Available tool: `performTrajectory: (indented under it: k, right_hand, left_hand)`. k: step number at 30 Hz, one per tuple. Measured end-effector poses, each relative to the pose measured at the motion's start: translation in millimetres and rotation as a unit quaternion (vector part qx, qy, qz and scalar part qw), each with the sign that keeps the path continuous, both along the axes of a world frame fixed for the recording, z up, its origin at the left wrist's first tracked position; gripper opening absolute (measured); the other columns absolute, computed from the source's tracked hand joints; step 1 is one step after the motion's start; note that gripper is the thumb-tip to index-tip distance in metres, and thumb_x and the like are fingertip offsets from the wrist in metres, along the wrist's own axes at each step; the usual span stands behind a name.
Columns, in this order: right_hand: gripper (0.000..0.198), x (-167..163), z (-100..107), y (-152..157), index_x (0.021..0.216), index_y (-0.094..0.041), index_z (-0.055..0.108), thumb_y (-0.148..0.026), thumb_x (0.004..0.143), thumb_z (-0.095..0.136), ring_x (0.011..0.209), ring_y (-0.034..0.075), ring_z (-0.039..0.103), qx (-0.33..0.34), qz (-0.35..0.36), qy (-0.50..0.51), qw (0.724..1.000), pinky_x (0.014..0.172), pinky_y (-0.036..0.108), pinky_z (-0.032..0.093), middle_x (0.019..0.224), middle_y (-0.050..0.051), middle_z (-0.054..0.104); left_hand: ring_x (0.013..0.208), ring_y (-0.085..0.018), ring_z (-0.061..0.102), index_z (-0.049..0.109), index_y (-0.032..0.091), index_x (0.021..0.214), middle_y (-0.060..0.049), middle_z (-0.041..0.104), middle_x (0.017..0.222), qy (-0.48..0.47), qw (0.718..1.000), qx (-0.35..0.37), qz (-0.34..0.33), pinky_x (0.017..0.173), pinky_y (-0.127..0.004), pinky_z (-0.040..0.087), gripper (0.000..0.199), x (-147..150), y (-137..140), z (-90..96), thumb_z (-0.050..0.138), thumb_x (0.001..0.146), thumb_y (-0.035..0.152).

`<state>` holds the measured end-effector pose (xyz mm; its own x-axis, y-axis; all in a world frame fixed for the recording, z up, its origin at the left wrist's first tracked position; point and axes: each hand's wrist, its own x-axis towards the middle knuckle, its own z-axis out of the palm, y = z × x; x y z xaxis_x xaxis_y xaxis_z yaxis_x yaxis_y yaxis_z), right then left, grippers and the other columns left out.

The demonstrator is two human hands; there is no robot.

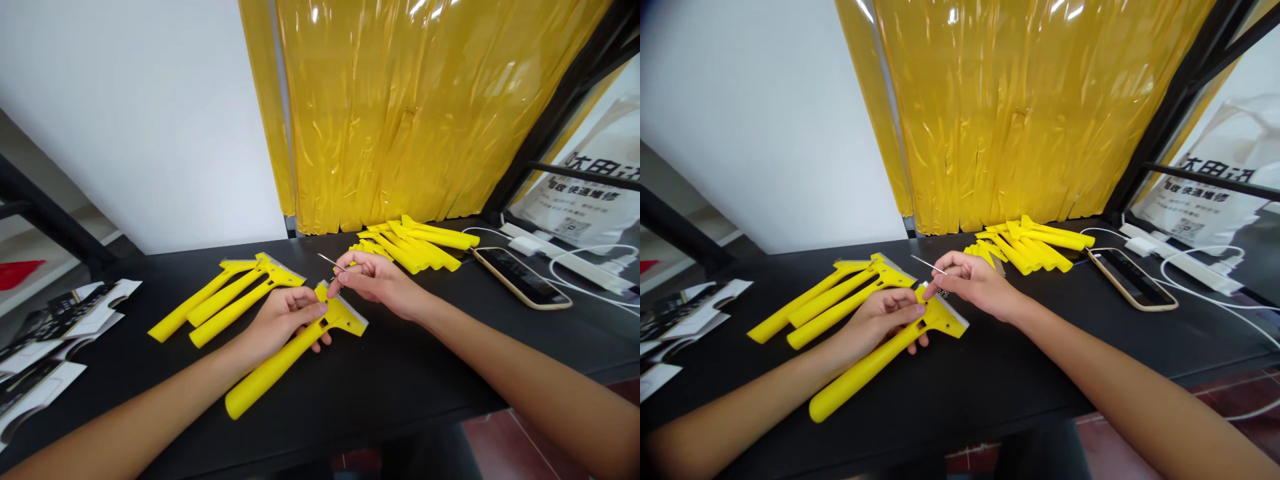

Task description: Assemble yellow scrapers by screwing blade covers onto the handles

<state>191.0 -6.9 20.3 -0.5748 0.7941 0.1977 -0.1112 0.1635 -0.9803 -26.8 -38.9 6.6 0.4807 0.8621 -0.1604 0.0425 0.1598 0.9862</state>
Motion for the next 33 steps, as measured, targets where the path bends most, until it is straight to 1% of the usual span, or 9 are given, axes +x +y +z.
performTrajectory:
  k: [2,4,7,9,14,19,23,29,33]
  right_hand:
    - [0.022,0,-1,0,0.096,-0.020,0.054,-0.039,0.092,0.065,0.046,0.006,0.025,-0.005,0.009,0.001,1.000,0.043,0.024,0.017,0.089,0.004,0.075]
    - [0.022,0,-3,1,0.097,-0.021,0.055,-0.040,0.091,0.065,0.051,0.007,0.038,0.004,0.006,-0.003,1.000,0.047,0.023,0.027,0.093,0.004,0.075]
    - [0.023,-1,-5,1,0.095,-0.020,0.063,-0.039,0.085,0.073,0.071,0.012,0.056,0.054,-0.026,-0.030,0.998,0.061,0.025,0.042,0.097,0.004,0.071]
    - [0.023,-2,-6,1,0.093,-0.020,0.068,-0.039,0.082,0.076,0.072,0.013,0.057,0.088,-0.051,-0.067,0.993,0.063,0.026,0.044,0.093,0.003,0.069]
    - [0.017,-5,-8,-2,0.090,-0.019,0.073,-0.034,0.083,0.075,0.059,0.009,0.047,0.159,-0.080,-0.144,0.973,0.054,0.025,0.037,0.080,0.000,0.067]
    - [0.016,-4,-11,2,0.086,-0.019,0.075,-0.035,0.083,0.075,0.070,0.012,0.056,0.227,-0.064,-0.138,0.962,0.060,0.026,0.042,0.085,0.002,0.066]
    - [0.020,-3,-14,6,0.085,-0.020,0.075,-0.039,0.084,0.074,0.073,0.013,0.058,0.202,-0.056,-0.137,0.968,0.064,0.027,0.044,0.084,0.002,0.065]
    - [0.022,-5,-15,6,0.078,-0.019,0.071,-0.039,0.081,0.076,0.073,0.013,0.057,0.158,-0.038,-0.112,0.980,0.065,0.027,0.044,0.082,0.001,0.061]
    - [0.021,-8,-18,6,0.080,-0.019,0.069,-0.036,0.075,0.081,0.071,0.012,0.054,0.080,-0.051,-0.107,0.990,0.064,0.026,0.043,0.079,-0.001,0.060]
  left_hand:
    - [0.062,-0.022,0.071,0.064,0.015,0.089,-0.008,0.073,0.072,-0.005,1.000,0.000,0.003,0.056,-0.031,0.058,0.027,0,-1,0.7,0.073,0.084,0.040]
    - [0.063,-0.022,0.071,0.065,0.016,0.088,-0.008,0.073,0.071,-0.005,1.000,-0.001,0.007,0.056,-0.031,0.058,0.026,0,-1,1.1,0.073,0.084,0.040]
    - [0.065,-0.023,0.072,0.066,0.016,0.089,-0.007,0.073,0.072,-0.002,1.000,0.001,0.009,0.057,-0.032,0.058,0.026,1,-1,0.2,0.074,0.082,0.040]
    - [0.065,-0.023,0.072,0.066,0.015,0.091,-0.007,0.072,0.071,-0.001,1.000,0.005,0.011,0.057,-0.031,0.058,0.029,1,0,-1.4,0.076,0.082,0.040]
    - [0.068,-0.023,0.073,0.066,0.014,0.097,-0.006,0.072,0.073,-0.002,1.000,0.017,0.005,0.059,-0.032,0.060,0.031,2,1,-4.6,0.074,0.084,0.040]
    - [0.068,-0.023,0.074,0.067,0.014,0.098,-0.007,0.073,0.078,-0.003,0.999,0.028,0.019,0.059,-0.033,0.060,0.031,2,1,-4.2,0.075,0.083,0.039]
    - [0.060,-0.020,0.072,0.068,0.013,0.096,-0.006,0.073,0.074,0.010,0.999,0.030,0.027,0.057,-0.029,0.058,0.030,3,1,-2.6,0.076,0.082,0.039]
    - [0.063,-0.022,0.073,0.066,0.014,0.094,-0.006,0.073,0.073,0.018,0.998,0.043,0.034,0.057,-0.031,0.059,0.031,4,0,-3.7,0.077,0.081,0.040]
    - [0.065,-0.023,0.074,0.066,0.015,0.094,-0.005,0.072,0.072,0.023,0.997,0.065,0.023,0.057,-0.032,0.060,0.030,2,1,-6.4,0.074,0.083,0.041]
